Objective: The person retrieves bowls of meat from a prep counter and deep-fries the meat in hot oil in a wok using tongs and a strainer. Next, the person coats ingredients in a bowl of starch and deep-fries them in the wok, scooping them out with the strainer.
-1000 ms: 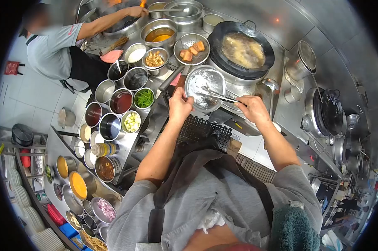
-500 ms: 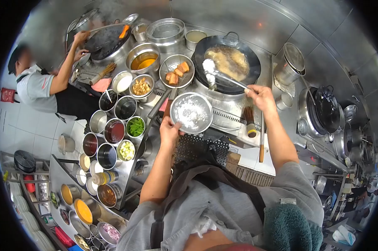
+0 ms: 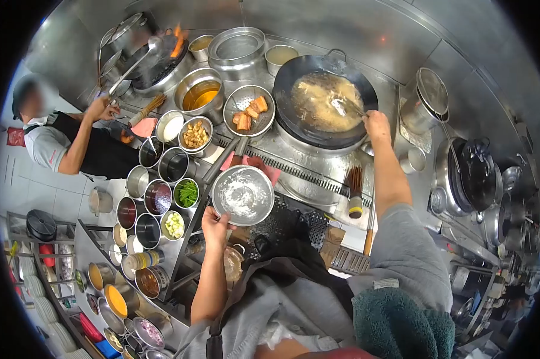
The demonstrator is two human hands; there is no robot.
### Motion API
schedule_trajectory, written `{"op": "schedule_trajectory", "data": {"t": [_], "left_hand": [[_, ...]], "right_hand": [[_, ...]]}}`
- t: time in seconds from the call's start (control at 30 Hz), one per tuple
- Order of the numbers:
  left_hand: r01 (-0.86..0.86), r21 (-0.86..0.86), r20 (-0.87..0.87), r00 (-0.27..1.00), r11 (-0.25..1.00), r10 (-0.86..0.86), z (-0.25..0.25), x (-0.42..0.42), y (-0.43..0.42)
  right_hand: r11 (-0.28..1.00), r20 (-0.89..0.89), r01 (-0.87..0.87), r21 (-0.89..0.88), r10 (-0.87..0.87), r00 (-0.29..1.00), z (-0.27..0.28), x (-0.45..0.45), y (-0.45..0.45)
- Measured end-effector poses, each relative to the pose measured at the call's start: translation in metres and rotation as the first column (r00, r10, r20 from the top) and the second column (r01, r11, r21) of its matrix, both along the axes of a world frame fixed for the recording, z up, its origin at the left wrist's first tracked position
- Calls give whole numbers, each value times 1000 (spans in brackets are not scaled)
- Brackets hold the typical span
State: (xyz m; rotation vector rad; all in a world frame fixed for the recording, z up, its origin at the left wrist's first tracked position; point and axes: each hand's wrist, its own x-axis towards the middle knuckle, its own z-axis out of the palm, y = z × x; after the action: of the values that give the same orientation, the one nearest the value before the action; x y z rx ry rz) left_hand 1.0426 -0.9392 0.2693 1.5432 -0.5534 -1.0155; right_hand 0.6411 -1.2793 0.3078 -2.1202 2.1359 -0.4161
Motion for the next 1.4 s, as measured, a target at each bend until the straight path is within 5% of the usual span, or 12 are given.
{"op": "schedule_trajectory", "data": {"t": [0.13,0.33,0.47,0.73,0.8,0.87,1.0,1.07,1.13,1.27,1.33,1.4], "left_hand": [[9,-57,5,1000,998,-8,13,5,14],[-41,-65,-78,996,997,35,9,8,30],[-78,-79,-58,996,994,73,12,-9,42],[-142,22,18,990,990,141,-1,-71,47],[-101,47,-10,995,994,102,5,-90,44],[-140,27,-22,990,990,141,0,-104,46],[-145,86,-26,989,986,148,10,-138,36],[-111,31,-37,993,993,112,2,-145,38],[-123,34,-49,991,992,125,-1,-152,43],[-137,74,-59,988,988,142,8,-166,57],[-136,69,-74,987,988,141,3,-163,64],[-164,46,-93,981,985,167,-1,-163,73]], "right_hand": [[978,133,67,-198,-41,990,14,-53,86],[874,177,476,-98,-456,872,21,-149,204],[767,153,641,24,-636,756,-12,-209,199],[787,179,584,199,-615,768,-71,-266,118],[864,113,304,-402,-283,952,-48,-272,113],[741,48,168,-650,-181,982,5,-294,108],[895,-70,395,-208,-417,906,22,-362,77],[926,-51,378,-4,-378,924,-1,-398,57],[853,345,449,267,-520,781,-7,-387,45],[933,668,325,153,-340,662,-11,-332,33],[927,964,354,124,-197,178,-16,-302,33],[938,989,338,82,-120,91,-24,-265,39]]}}
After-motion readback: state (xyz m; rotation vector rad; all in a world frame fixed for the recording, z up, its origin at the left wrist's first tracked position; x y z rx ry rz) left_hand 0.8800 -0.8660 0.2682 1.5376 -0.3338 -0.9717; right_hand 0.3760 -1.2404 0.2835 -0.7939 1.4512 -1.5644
